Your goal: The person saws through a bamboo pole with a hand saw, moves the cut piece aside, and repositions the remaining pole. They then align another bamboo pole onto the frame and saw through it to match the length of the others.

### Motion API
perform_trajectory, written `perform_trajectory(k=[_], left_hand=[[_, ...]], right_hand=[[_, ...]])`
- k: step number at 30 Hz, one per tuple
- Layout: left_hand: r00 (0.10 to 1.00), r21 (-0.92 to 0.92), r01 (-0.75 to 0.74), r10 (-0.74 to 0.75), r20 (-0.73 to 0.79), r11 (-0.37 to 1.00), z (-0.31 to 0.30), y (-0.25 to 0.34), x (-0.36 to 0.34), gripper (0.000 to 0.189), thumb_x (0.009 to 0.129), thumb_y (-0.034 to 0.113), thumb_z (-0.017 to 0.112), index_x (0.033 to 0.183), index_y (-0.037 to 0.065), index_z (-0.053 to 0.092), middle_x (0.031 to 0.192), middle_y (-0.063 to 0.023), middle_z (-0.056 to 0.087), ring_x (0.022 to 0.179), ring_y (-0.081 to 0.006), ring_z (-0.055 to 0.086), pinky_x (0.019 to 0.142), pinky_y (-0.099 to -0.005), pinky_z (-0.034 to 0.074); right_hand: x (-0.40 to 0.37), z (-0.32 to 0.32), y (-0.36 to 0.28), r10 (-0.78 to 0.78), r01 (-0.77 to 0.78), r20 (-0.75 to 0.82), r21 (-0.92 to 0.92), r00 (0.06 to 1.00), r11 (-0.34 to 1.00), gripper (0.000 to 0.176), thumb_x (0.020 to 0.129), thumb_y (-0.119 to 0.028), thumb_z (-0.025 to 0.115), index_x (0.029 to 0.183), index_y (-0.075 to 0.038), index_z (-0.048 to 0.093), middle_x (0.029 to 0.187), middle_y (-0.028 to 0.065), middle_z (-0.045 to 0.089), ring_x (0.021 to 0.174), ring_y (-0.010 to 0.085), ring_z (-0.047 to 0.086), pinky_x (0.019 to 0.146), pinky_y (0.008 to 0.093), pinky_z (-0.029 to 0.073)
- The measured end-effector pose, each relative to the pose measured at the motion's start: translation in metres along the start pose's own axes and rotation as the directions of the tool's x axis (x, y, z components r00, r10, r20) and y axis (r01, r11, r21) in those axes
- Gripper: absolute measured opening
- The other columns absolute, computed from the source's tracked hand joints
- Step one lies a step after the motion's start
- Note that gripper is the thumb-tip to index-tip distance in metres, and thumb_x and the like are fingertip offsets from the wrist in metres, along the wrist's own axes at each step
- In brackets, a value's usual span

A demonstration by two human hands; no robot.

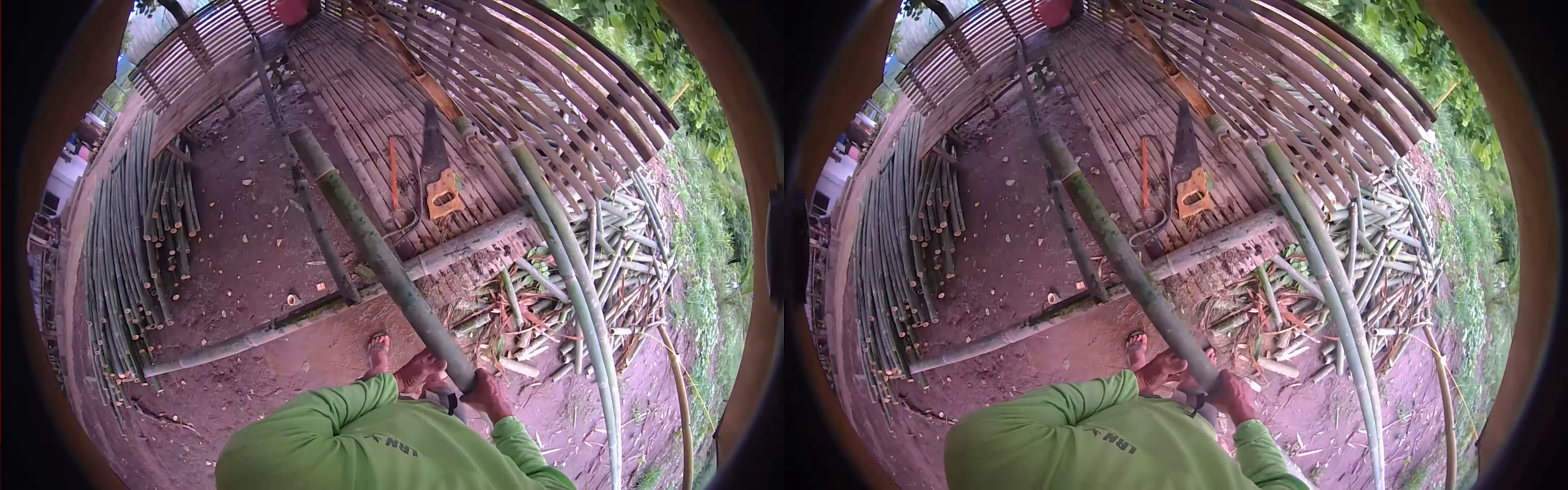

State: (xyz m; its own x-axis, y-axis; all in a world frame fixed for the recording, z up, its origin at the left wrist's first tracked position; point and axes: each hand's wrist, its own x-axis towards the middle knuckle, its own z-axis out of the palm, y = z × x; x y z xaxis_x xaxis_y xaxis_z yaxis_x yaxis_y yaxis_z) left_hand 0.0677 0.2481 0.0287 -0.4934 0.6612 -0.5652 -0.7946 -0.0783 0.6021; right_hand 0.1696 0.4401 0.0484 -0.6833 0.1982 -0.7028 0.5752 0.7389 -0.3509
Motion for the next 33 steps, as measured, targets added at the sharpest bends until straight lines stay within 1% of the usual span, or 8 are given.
perform_trajectory(k=[4, 6, 10, 17, 23, 28, 32, 33], left_hand=[[0.928, -0.205, -0.324, 0.269, -0.257, 0.924, -0.051, 0.113, 0.016, 0.029, 0.088, 0.028, 0.067, 0.104, 0.006, 0.057, 0.094, -0.0082, 0.062, 0.088, -0.0234, 0.062, 0.083, -0.0416, 0.051], [0.886, -0.179, -0.423, 0.365, -0.285, 0.888, -0.088, 0.197, 0.013, 0.03, 0.088, 0.03, 0.067, 0.102, 0.006, 0.057, 0.089, -0.0096, 0.063, 0.084, -0.0242, 0.064, 0.08, -0.0422, 0.053], [0.774, 0.006, -0.58, 0.553, -0.307, 0.815, -0.156, 0.372, -0.007, 0.038, 0.086, 0.04, 0.068, 0.1, 0.006, 0.058, 0.086, -0.0075, 0.064, 0.077, -0.0217, 0.065, 0.07, -0.0383, 0.054], [0.661, 0.224, -0.599, 0.632, -0.404, 0.769, -0.274, 0.54, -0.008, 0.058, 0.085, 0.062, 0.059, 0.107, 0.008, 0.061, 0.093, -0.0067, 0.066, 0.081, -0.0192, 0.065, 0.072, -0.034, 0.053], [0.922, 0.125, -0.355, 0.37, -0.117, 0.926, -0.246, 0.316, -0.052, 0.097, 0.086, 0.068, 0.05, 0.151, 0.009, 0.009, 0.148, -0.0143, 0.037, 0.132, -0.0283, 0.04, 0.108, -0.0501, 0.031], [0.914, 0.132, 0.098, -0.142, 0.381, 0.986, -0.123, 0.101, -0.071, 0.101, 0.08, 0.067, 0.061, 0.151, 0.009, 0.017, 0.149, -0.0137, 0.03, 0.139, -0.0257, 0.028, 0.107, -0.0485, 0.031], [0.976, -0.444, -0.187, 0.217, 0.015, 0.876, -0.091, 0.146, -0.005, 0.05, 0.086, 0.046, 0.067, 0.11, 0.007, 0.047, 0.091, -0.0117, 0.064, 0.083, -0.0273, 0.066, 0.076, -0.043, 0.055], [0.937, -0.383, -0.322, 0.349, 0.001, 0.866, -0.103, 0.169, 0.005, 0.058, 0.085, 0.055, 0.062, 0.113, 0.006, 0.046, 0.093, -0.0145, 0.063, 0.084, -0.033, 0.066, 0.078, -0.0513, 0.054]], right_hand=[[0.007, -0.013, -0.09, -0.292, 0.524, -0.465, 0.517, 0.836, 0.677, 0.083, 0.055, -0.025, 0.088, 0.126, -0.004, 0.052, 0.115, 0.0165, 0.063, 0.103, 0.0311, 0.064, 0.088, 0.0401, 0.052], [-0.026, -0.031, -0.086, -0.421, 0.635, -0.602, 0.193, 0.679, 0.748, 0.092, 0.053, -0.022, 0.09, 0.131, -0.002, 0.047, 0.121, 0.0159, 0.06, 0.11, 0.03, 0.06, 0.095, 0.0405, 0.048], [-0.111, 0.002, -0.001, -0.067, 0.101, -0.253, 0.124, 0.965, 0.987, 0.11, 0.044, -0.045, 0.091, 0.136, -0.006, 0.044, 0.127, 0.019, 0.055, 0.12, 0.0365, 0.048, 0.104, 0.0461, 0.036], [-0.153, 0.105, 0.048, 0.074, -0.074, -0.24, 0.01, 0.968, 0.997, 0.08, 0.06, -0.031, 0.082, 0.128, -0.004, 0.05, 0.104, 0.0194, 0.061, 0.095, 0.0354, 0.058, 0.084, 0.0457, 0.047], [-0.018, 0.12, 0.037, 0.217, -0.211, -0.023, 0.147, 0.976, 0.966, 0.09, 0.042, -0.04, 0.091, 0.117, -0.004, 0.058, 0.105, 0.0143, 0.066, 0.098, 0.0308, 0.063, 0.09, 0.0413, 0.049], [0.004, -0.026, -0.222, -0.108, 0.128, -0.334, 0.04, 0.936, 0.991, 0.079, 0.047, -0.033, 0.091, 0.113, -0.004, 0.059, 0.095, 0.0115, 0.069, 0.088, 0.028, 0.067, 0.082, 0.0385, 0.052], [-0.013, -0.06, -0.207, -0.501, 0.701, -0.747, -0.067, 0.437, 0.71, 0.09, 0.049, -0.026, 0.093, 0.125, -0.003, 0.049, 0.114, 0.0141, 0.062, 0.102, 0.0276, 0.062, 0.088, 0.0396, 0.05], [-0.026, -0.056, -0.176, -0.401, 0.536, -0.65, 0.011, 0.645, 0.844, 0.097, 0.053, -0.035, 0.091, 0.132, -0.003, 0.044, 0.12, 0.0172, 0.059, 0.102, 0.0303, 0.063, 0.085, 0.0391, 0.052]])
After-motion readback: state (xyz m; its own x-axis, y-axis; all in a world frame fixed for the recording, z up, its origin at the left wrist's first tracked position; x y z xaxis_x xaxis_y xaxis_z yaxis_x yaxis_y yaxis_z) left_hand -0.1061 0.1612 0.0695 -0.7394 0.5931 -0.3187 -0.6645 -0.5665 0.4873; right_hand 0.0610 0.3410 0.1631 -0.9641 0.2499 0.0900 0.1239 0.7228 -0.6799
